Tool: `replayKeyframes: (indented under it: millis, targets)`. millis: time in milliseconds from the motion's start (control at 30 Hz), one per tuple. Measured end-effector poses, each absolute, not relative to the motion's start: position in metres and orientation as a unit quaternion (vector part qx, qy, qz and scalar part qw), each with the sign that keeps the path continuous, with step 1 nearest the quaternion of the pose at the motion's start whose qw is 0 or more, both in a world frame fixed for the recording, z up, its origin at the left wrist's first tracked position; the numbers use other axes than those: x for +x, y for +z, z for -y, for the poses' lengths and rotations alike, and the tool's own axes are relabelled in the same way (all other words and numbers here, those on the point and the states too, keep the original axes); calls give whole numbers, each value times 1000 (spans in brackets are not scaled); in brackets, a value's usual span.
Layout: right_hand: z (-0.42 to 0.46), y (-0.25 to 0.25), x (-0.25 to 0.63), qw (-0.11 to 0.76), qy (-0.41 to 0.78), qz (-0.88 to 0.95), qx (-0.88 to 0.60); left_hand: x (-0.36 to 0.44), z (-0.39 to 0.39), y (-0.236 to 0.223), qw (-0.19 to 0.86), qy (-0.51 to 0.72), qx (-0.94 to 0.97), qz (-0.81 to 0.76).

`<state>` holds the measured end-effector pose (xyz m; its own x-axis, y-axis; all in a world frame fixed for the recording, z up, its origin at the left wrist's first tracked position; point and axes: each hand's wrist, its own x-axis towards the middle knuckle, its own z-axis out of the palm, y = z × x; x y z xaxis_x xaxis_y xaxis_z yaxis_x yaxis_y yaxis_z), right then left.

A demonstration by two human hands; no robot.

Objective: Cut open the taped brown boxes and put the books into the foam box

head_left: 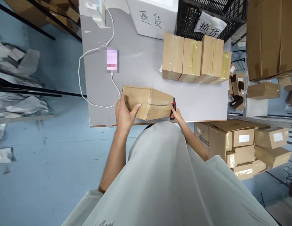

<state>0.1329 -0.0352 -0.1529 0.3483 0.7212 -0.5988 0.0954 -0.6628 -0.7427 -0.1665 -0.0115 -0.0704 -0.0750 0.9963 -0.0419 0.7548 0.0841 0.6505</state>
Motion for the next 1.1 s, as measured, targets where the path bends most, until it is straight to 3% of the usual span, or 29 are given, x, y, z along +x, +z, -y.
replayKeyframes:
  millis: [167,367,500,633,767,933,1100]
  targets:
    - [35,-119,147,291,441,337,-779,-184,7,-101,323,266,630,-654]
    - [36,-56,187,162,274,451,-834,-142,-4,-149,534,273,566,-566]
    - [30,-40,187,72,249,495,-829,-137,-7,-172,609,266,517,-540]
    - [25,-18,182,61,171,537,-824,-157,-5,-170,594,314,520,-527]
    - [13,14,155,42,256,635,-728,-167,-11,-155,535,342,609,-474]
    - [-14,42,95,-131,263,762,-577,-163,-18,-153,520,314,658,-445]
    - [-34,50,58,-274,207,770,-537,-164,-13,-153,541,298,650,-443]
